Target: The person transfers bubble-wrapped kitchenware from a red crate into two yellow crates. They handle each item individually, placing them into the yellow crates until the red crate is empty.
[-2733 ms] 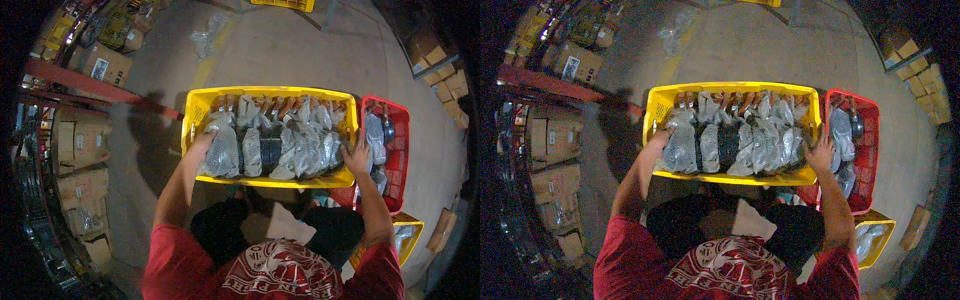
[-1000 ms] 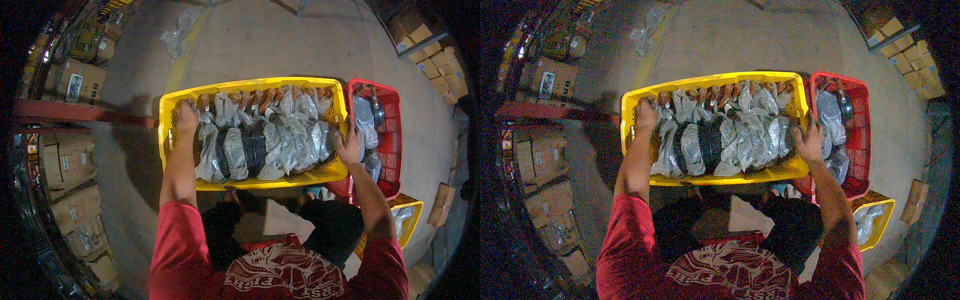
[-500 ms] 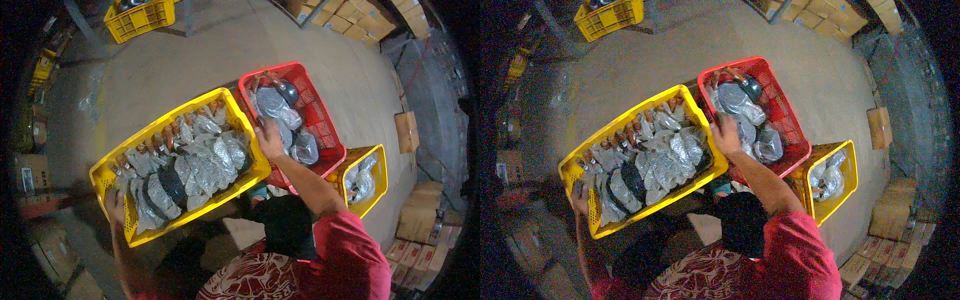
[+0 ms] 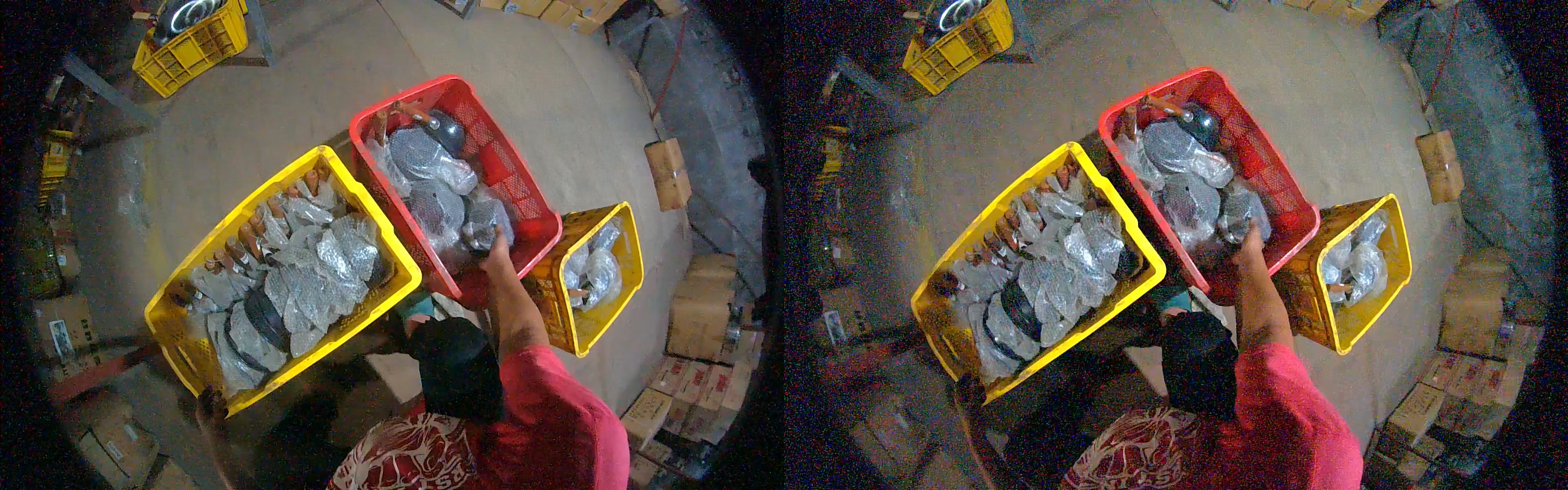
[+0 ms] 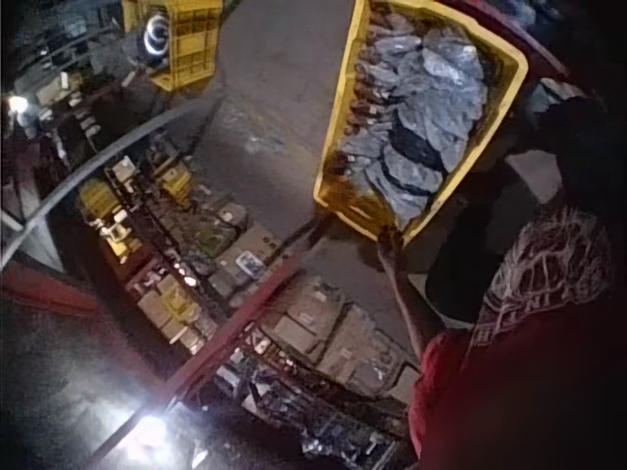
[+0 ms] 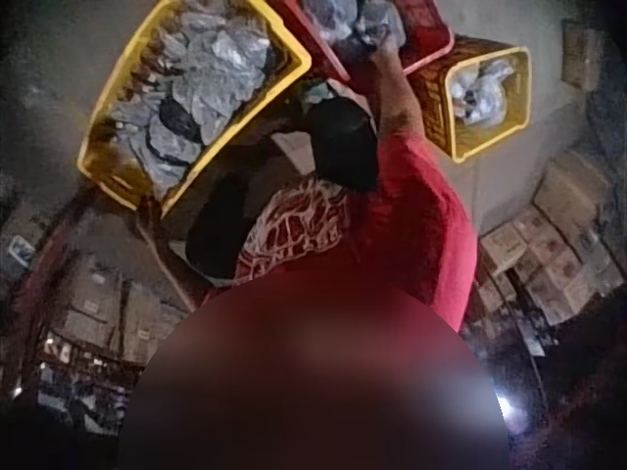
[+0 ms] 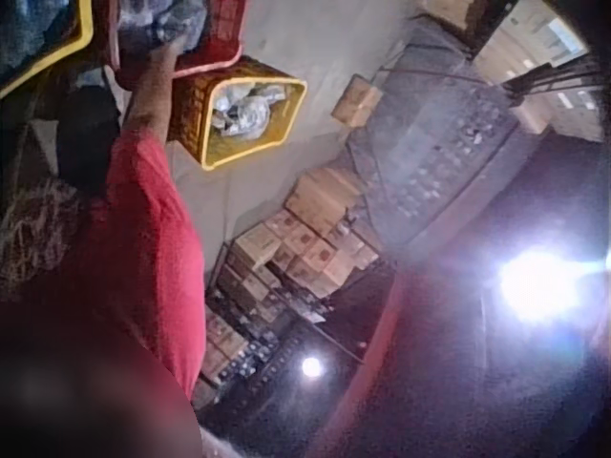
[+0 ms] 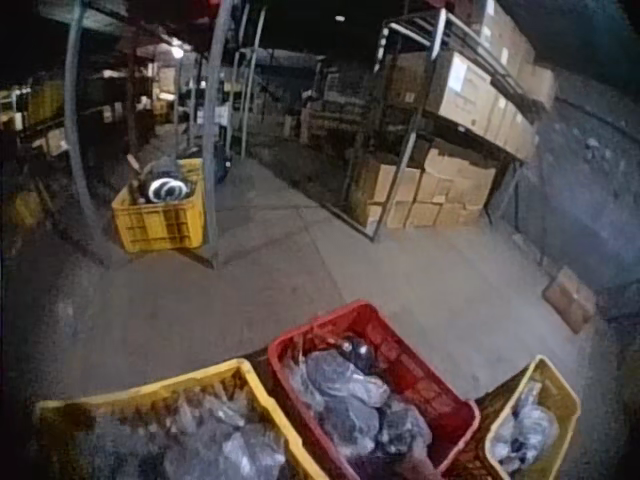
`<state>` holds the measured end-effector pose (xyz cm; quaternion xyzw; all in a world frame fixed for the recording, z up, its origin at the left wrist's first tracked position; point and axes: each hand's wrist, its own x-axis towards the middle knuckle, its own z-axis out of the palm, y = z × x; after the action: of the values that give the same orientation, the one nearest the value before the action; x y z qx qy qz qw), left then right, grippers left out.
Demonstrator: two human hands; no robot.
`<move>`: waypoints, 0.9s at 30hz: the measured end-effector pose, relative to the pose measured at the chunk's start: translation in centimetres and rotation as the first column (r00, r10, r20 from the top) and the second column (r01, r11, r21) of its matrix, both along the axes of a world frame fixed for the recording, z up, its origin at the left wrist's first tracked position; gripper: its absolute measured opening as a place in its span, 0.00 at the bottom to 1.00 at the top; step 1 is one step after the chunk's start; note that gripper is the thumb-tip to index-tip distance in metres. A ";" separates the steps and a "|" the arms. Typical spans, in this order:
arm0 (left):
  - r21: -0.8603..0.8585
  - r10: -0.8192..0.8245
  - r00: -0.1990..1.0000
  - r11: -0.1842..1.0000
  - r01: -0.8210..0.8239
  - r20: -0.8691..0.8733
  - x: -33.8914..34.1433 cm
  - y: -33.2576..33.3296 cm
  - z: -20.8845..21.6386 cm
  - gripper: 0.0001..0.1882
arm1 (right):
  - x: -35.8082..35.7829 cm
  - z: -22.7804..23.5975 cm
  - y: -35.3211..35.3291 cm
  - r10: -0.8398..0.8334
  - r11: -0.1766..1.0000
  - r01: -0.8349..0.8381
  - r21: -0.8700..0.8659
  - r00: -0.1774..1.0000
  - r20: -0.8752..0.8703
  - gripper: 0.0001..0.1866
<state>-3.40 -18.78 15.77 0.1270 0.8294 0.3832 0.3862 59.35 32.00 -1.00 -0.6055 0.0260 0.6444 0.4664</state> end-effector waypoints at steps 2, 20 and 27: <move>0.099 -0.050 0.998 0.994 0.046 0.046 -0.4 0.5 0.0 0.25 | 1.0 -0.7 1.0 -0.028 0.996 0.032 0.088 0.999 -0.044 0.38; -0.034 -0.047 0.978 0.999 0.041 -0.204 0.5 0.4 -2.8 0.26 | -2.9 4.3 2.9 -0.117 0.948 0.120 0.293 0.993 -0.029 0.28; 0.031 0.013 0.963 0.999 -0.004 -0.268 1.1 1.0 -0.8 0.27 | -2.4 3.0 2.7 -0.271 0.909 0.314 0.274 0.945 -0.184 0.31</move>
<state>-2.28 -17.73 14.96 0.1799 0.8686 0.3768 0.2669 56.91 34.69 2.02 -0.4696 0.0518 0.6047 0.6412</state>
